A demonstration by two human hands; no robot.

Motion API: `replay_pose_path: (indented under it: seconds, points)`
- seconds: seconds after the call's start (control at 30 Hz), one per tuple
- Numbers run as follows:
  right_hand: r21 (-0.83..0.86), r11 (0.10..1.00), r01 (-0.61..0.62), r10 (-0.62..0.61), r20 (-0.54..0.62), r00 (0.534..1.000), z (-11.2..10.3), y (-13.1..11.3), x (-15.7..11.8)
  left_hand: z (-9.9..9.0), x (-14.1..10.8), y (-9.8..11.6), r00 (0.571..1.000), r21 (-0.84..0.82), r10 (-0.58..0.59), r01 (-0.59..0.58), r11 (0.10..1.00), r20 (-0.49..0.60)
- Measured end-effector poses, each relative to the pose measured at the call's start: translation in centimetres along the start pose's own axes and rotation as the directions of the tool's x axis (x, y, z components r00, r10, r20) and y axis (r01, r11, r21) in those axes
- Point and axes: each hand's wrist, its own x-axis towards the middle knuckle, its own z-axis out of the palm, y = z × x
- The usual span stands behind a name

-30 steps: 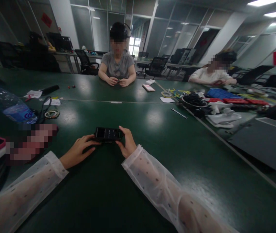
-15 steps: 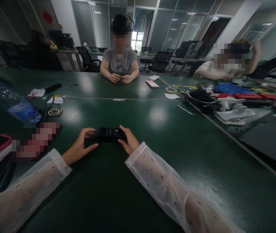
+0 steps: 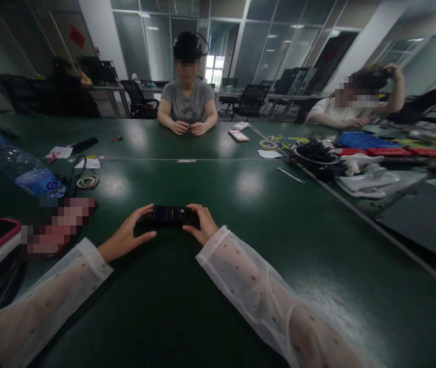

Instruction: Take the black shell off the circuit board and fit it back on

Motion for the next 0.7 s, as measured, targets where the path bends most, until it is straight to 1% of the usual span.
replay_pose_path:
  seconds: [0.1, 0.27, 0.37, 0.47, 0.53, 0.6, 0.7]
  points:
    - [0.011, 1.000, -0.003, 0.002, 0.016, 1.000, -0.3, -0.4, 0.0, -0.3, 0.2, -0.1, 0.999, 0.020, 0.000, -0.001, 1.000, 0.044]
    - [0.053, 0.998, 0.041, -0.045, 0.071, 0.996, -0.3, -0.9, 0.2, -0.8, 1.2, -0.3, 0.992, 0.046, -0.037, 0.032, 0.998, 0.123]
    - [0.070, 0.997, 0.020, -0.025, 0.067, 0.997, -0.1, -1.0, 0.2, -1.1, 1.7, -0.3, 0.985, 0.047, -0.049, 0.042, 0.998, 0.165]
    - [0.131, 0.991, 0.005, -0.013, 0.060, 0.998, -0.1, -0.8, 0.3, -1.2, 1.9, 0.0, 0.982, 0.059, -0.065, 0.055, 0.997, 0.176]
    - [0.186, 0.983, -0.003, -0.011, 0.076, 0.997, -0.3, -0.7, 0.5, -1.2, 1.8, 0.1, 0.980, 0.055, -0.091, 0.082, 0.995, 0.178]
    - [0.230, 0.973, -0.029, 0.002, 0.117, 0.993, -0.5, -0.6, 0.6, -1.2, 1.8, 0.2, 0.976, 0.047, -0.117, 0.110, 0.993, 0.182]
    - [0.274, 0.959, -0.070, 0.021, 0.179, 0.984, -0.8, -0.6, 0.8, -1.2, 1.9, 0.1, 0.975, 0.038, -0.121, 0.116, 0.993, 0.187]
